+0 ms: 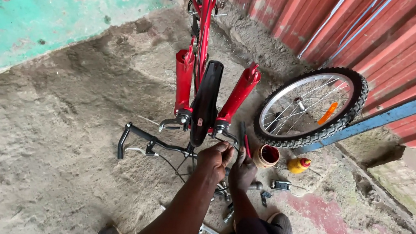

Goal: The person removes the front wheel from a red bicycle, cleans the hub area with a cloth, and then reattaches the wheel. They proceed to adjust the brake cables and handlebars using a wrench.

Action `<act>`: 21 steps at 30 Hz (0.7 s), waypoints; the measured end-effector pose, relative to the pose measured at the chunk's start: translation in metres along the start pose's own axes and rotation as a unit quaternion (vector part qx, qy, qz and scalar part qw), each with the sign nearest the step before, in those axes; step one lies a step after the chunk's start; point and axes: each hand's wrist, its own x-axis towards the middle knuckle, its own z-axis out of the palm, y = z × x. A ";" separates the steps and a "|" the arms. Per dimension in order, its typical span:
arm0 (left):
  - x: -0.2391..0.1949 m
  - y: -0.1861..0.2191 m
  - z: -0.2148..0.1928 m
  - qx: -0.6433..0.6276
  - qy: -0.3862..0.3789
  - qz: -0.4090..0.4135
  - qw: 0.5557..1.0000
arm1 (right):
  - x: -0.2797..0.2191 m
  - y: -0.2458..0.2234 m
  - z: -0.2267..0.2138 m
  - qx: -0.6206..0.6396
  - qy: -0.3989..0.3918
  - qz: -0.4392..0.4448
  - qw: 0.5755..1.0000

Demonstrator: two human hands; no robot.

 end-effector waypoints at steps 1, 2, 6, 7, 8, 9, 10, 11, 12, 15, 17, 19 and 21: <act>-0.002 0.004 0.005 -0.032 0.006 -0.026 0.999 | 0.002 -0.012 -0.005 0.002 0.017 0.015 1.000; -0.006 0.004 0.007 -0.065 0.013 -0.055 0.996 | 0.001 -0.021 -0.013 0.001 0.033 0.031 0.999; 0.029 -0.019 -0.001 -0.086 0.028 -0.063 0.994 | 0.014 0.003 -0.003 -0.042 0.033 0.100 0.994; 0.034 -0.021 0.000 -0.096 0.030 -0.058 0.993 | 0.014 -0.013 -0.010 -0.024 0.048 0.064 0.997; 0.040 -0.021 -0.002 -0.107 0.034 -0.052 0.992 | 0.012 -0.031 -0.016 -0.007 0.059 0.029 0.998; 0.050 -0.026 -0.008 -0.107 0.036 -0.054 0.992 | 0.012 -0.026 -0.015 -0.009 0.059 0.031 0.998; 0.062 -0.029 -0.012 -0.102 0.032 -0.062 0.992 | 0.015 -0.023 -0.011 -0.015 0.055 0.046 0.997; 0.073 -0.032 -0.016 -0.097 0.027 -0.071 0.992 | 0.016 -0.020 -0.008 -0.022 0.052 0.061 0.997; 0.066 -0.029 -0.012 -0.098 0.029 -0.069 0.992 | 0.013 -0.017 -0.006 -0.021 0.049 0.061 0.997; 0.042 -0.018 -0.018 -0.078 0.023 -0.057 0.995 | -0.004 -0.008 -0.001 -0.017 0.026 0.049 0.998; 0.035 -0.009 -0.015 -0.096 0.045 -0.049 0.993 | 0.004 -0.006 0.003 0.004 0.033 0.045 0.998; -0.003 0.008 -0.003 -0.026 0.028 -0.027 0.999 | 0.005 -0.007 -0.003 -0.003 0.033 0.042 0.999; -0.027 0.022 0.007 0.041 0.005 0.000 0.999 | 0.006 -0.020 -0.012 -0.007 0.034 0.033 0.999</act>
